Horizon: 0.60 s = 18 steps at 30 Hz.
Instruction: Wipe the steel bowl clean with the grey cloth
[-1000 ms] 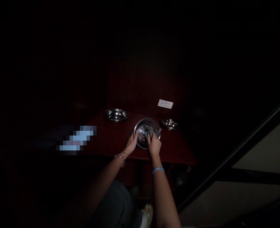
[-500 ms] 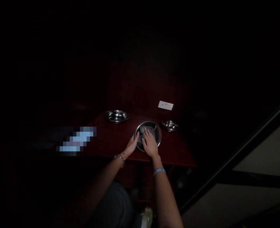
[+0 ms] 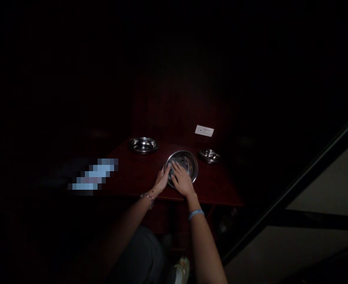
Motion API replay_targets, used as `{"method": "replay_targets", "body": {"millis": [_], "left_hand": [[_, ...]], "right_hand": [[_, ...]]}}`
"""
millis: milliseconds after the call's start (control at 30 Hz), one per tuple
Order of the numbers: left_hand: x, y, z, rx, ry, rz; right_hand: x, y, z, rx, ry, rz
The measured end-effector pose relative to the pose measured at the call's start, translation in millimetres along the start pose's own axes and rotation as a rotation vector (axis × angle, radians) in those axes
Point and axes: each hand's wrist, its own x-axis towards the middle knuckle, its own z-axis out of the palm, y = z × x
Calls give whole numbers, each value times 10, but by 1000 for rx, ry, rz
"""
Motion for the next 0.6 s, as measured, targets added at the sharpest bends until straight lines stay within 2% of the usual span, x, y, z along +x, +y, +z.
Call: {"method": "replay_targets", "body": {"millis": [333,600], "left_hand": [[0,-8,15,-6,24,0],[28,-9,38,-75,44,-33]], "right_hand": [[33,39,6,-85,-46,50],[76,260,-201,-277,-88,209]]}}
